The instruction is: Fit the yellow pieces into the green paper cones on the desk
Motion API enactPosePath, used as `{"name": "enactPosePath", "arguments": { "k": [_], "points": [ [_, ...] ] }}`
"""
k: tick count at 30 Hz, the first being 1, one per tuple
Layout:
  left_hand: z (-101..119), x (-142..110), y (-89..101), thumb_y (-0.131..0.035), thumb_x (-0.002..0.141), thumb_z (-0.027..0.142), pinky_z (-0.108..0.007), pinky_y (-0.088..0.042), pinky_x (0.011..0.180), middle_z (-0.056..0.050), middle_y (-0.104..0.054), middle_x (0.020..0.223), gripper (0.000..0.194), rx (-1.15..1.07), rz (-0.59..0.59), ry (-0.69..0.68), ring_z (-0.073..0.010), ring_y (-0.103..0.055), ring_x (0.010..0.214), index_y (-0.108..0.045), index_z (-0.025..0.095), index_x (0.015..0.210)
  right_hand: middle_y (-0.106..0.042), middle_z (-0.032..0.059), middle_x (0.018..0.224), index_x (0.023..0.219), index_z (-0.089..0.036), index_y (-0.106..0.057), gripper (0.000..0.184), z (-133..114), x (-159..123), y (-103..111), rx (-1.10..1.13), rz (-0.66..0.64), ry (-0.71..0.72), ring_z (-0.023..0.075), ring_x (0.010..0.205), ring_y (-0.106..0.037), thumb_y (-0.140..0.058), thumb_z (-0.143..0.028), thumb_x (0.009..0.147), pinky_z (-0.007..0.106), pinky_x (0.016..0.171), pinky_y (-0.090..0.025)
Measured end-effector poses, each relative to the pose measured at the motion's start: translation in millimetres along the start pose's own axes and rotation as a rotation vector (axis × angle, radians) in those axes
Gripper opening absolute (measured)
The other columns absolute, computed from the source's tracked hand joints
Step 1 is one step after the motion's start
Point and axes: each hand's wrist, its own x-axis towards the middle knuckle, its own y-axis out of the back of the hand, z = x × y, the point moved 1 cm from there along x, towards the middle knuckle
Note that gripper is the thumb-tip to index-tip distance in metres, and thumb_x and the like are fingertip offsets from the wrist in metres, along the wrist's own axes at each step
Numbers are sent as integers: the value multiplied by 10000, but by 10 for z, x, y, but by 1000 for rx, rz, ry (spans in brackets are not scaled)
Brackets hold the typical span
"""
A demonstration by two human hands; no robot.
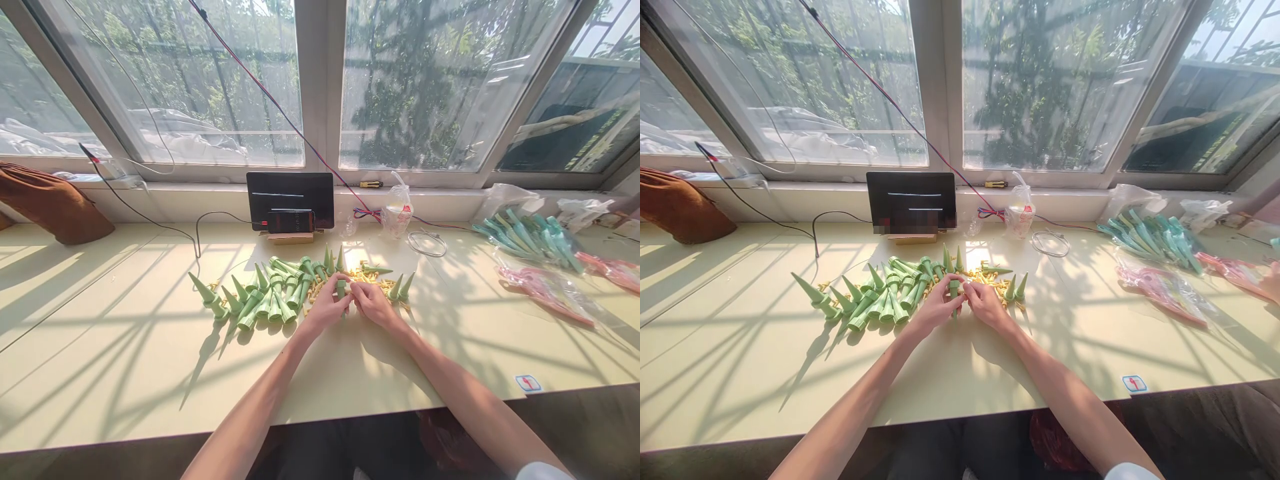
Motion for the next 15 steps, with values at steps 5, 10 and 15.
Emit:
{"name": "enactPosePath", "arguments": {
  "k": [5,10,15],
  "points": [
    [94,-27,19,-650,778,285,-223,-443,583,56,-510,655,327,-92,44,64,-107,-576,586,-539,214,1077,-482,-52,507,795,-213,-520,287,-16,-10,0,54,-32,4,127,455,-439,-486,-462,933,253,483,-356],
    [25,-5,16,-613,804,294,-226,-419,564,59,-519,638,327,7,28,19,-113,-554,569,-517,219,1108,-459,-46,501,706,-217,-472,296,-5,-11,13,-14,-21,15,129,476,-430,-459,-408,932,259,502,-358],
    [-84,32,14,-561,833,292,-232,-401,552,68,-511,623,313,163,23,-73,-112,-525,540,-500,230,1134,-393,-48,495,627,-221,-368,385,50,3,2,-2,-17,-3,112,460,-371,-443,-430,943,252,465,-298]
  ]
}}
